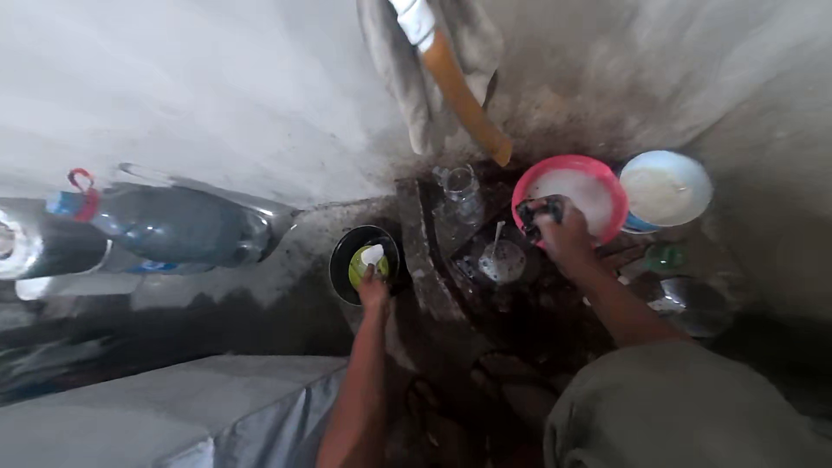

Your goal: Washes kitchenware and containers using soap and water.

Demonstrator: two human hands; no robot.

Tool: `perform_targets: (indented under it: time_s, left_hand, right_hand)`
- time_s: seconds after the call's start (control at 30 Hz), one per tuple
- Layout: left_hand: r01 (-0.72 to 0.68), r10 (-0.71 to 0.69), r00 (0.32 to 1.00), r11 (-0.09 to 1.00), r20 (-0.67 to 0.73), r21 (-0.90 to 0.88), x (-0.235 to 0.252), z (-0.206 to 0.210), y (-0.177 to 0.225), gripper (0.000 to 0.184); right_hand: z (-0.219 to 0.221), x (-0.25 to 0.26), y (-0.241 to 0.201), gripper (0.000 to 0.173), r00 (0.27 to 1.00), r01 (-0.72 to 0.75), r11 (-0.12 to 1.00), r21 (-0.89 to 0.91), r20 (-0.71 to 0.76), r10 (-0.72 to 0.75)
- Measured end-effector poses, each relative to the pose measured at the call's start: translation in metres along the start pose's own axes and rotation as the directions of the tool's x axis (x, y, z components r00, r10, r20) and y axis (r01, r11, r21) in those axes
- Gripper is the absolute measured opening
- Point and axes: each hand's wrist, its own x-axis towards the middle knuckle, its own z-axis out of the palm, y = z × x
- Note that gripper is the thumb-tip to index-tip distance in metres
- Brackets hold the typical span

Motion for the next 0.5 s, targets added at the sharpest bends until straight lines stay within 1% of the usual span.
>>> perform_targets:
  time_s: [0.07, 0.1, 0.13, 0.2, 0.23, 0.3, 0.33, 0.37, 0.4, 0.43, 0.47, 0.5]
  left_hand:
    - [-0.069, 0.074, 0.997, 0.969, -0.013, 0.236, 0.015, -0.008, -0.012, 0.046]
    - [-0.121, 0.145, 0.989, 0.929, -0.041, 0.35, 0.018, -0.01, -0.015, 0.047]
    - [-0.186, 0.24, 0.968, 0.885, -0.076, 0.426, 0.016, -0.008, -0.015, 0.048]
    - [-0.358, 0.445, 0.89, 0.819, -0.103, 0.447, -0.002, 0.009, -0.002, 0.043]
    - [-0.452, 0.528, 0.846, 0.783, -0.072, 0.427, -0.014, 0.024, 0.004, 0.038]
    - [-0.626, 0.651, 0.757, 0.698, 0.056, 0.349, -0.038, 0.067, 0.014, 0.029]
    - [-0.688, 0.682, 0.717, 0.658, 0.148, 0.306, -0.048, 0.091, 0.018, 0.026]
    - [-0.724, 0.676, 0.689, 0.633, 0.261, 0.274, -0.056, 0.116, 0.021, 0.024]
    - [-0.731, 0.623, 0.678, 0.627, 0.389, 0.269, -0.06, 0.14, 0.024, 0.025]
    - [-0.723, 0.545, 0.675, 0.622, 0.498, 0.3, -0.06, 0.165, 0.024, 0.029]
    - [-0.697, 0.434, 0.683, 0.628, 0.588, 0.347, -0.059, 0.187, 0.022, 0.036]
    - [-0.662, 0.329, 0.699, 0.634, 0.635, 0.4, -0.056, 0.208, 0.019, 0.045]
  right_hand:
    - [-0.007, 0.001, 0.004, 0.036, 0.999, -0.035, 0.998, 0.055, -0.01, 0.036]
    - [-0.008, 0.0, 0.006, 0.035, 0.998, -0.056, 0.996, 0.075, 0.008, 0.055]
    - [-0.008, -0.002, 0.009, 0.034, 0.996, -0.08, 0.993, 0.092, 0.033, 0.077]
    - [-0.006, -0.004, 0.013, 0.034, 0.992, -0.099, 0.989, 0.108, 0.084, 0.09]
    - [-0.006, -0.005, 0.016, 0.038, 0.989, -0.094, 0.992, 0.088, 0.118, 0.084]
    - [-0.005, -0.002, 0.02, 0.046, 0.982, -0.082, 0.996, 0.041, 0.176, 0.074]
    - [-0.004, -0.001, 0.022, 0.047, 0.977, -0.074, 0.997, 0.033, 0.201, 0.066]
    - [-0.004, 0.0, 0.024, 0.046, 0.972, -0.054, 0.998, 0.009, 0.229, 0.051]
    - [-0.006, 0.0, 0.023, 0.041, 0.965, -0.03, 0.999, -0.036, 0.261, 0.038]
    - [-0.007, 0.0, 0.02, 0.035, 0.958, -0.022, 0.995, -0.093, 0.282, 0.047]
    - [-0.008, -0.003, 0.015, 0.034, 0.955, -0.039, 0.989, -0.142, 0.286, 0.079]
    - [-0.009, -0.006, 0.009, 0.041, 0.954, -0.064, 0.981, -0.182, 0.277, 0.113]
